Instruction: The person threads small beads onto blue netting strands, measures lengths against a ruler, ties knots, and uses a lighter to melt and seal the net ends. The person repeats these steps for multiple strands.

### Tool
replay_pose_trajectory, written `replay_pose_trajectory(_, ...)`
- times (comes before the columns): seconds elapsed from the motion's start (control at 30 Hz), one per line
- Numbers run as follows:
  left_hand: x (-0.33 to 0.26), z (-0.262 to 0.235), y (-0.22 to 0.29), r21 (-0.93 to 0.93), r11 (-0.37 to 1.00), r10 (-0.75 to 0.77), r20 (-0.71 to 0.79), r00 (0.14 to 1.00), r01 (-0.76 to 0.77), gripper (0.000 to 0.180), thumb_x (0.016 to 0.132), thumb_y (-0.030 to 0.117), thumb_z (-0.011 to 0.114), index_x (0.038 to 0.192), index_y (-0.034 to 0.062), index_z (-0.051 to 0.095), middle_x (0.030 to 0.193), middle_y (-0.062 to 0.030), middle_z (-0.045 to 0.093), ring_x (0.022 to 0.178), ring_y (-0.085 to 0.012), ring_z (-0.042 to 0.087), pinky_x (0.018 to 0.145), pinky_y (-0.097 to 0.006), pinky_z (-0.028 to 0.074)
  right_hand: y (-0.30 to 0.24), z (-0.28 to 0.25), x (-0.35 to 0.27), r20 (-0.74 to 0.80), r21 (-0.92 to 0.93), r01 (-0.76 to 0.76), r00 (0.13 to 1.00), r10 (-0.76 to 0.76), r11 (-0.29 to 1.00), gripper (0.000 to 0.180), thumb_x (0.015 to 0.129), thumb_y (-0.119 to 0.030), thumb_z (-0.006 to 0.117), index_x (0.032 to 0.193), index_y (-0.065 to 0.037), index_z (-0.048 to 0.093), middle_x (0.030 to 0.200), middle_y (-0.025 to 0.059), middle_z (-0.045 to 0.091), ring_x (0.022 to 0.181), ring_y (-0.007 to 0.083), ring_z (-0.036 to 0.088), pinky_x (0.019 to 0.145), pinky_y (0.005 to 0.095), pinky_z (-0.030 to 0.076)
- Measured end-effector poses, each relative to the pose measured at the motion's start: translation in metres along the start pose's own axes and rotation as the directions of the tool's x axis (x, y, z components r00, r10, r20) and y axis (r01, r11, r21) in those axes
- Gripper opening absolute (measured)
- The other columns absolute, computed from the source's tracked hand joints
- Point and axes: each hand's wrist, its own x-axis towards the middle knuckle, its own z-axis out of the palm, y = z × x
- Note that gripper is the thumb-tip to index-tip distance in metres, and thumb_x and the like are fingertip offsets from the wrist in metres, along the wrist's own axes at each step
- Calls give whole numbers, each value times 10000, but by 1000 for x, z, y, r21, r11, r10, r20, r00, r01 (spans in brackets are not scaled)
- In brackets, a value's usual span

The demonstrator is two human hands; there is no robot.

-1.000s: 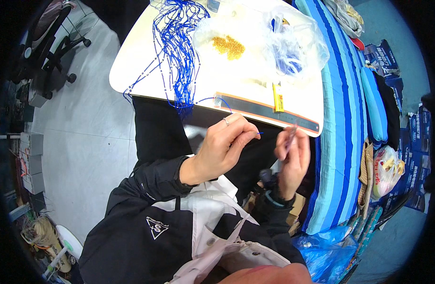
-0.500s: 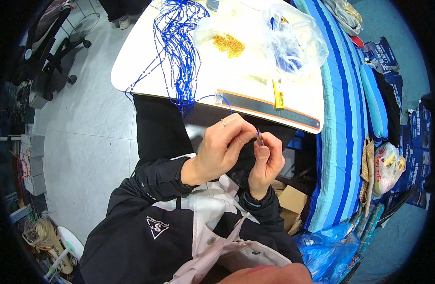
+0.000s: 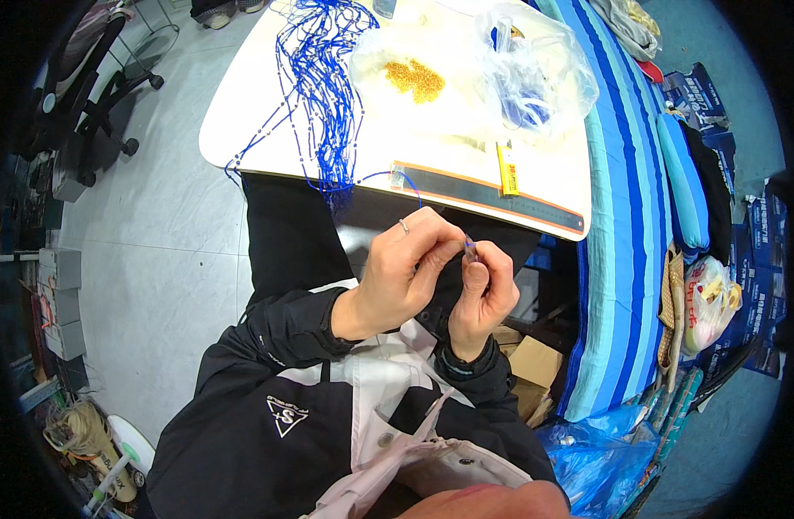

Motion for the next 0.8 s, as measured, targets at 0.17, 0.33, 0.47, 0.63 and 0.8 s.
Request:
replay_pose_trajectory(0.17,0,-1,2,20,1000,3,12,1000,-3,29,862,-40,619,882,-29,600,781,-105,588,662,-219,566,581,-289,443,1,-2,-2,-3,4,-31,1000,31,1000,173,987,-151,557,990,19,591,771,88,599,635,134,537,568,246,422)
replay_pose_trajectory(0.33,2,-1,2,10,1000,9,5,1000,-9,74,830,-69,630,892,-30,616,788,-123,611,678,-254,596,601,-302,468,6,-5,-3,-63,-64,-133,990,129,989,116,975,-90,544,968,7,605,786,79,608,643,134,538,575,261,428)
replay_pose_trajectory(0.47,2,-4,0,56,998,-3,28,1000,2,66,860,-44,618,913,-21,647,801,-104,643,677,-189,602,602,-270,462,42,-30,41,-196,-356,-272,957,213,894,203,987,-157,524,1041,20,609,851,150,643,712,252,605,662,341,477)
replay_pose_trajectory(0.63,3,-6,-3,66,997,-34,40,999,31,92,869,-46,608,937,-22,665,842,-106,675,735,-160,646,640,-249,484,89,-47,84,-52,-773,-42,999,3,634,308,930,-191,601,1137,37,606,1086,231,615,960,384,593,839,442,473)
replay_pose_trajectory(0.8,4,-8,-4,117,992,-57,19,998,54,99,837,-56,641,923,-18,670,829,-99,676,718,-146,637,628,-243,475,90,-28,92,76,-752,74,997,-26,654,326,880,-232,669,1068,25,599,1051,221,589,1000,382,559,871,448,450)
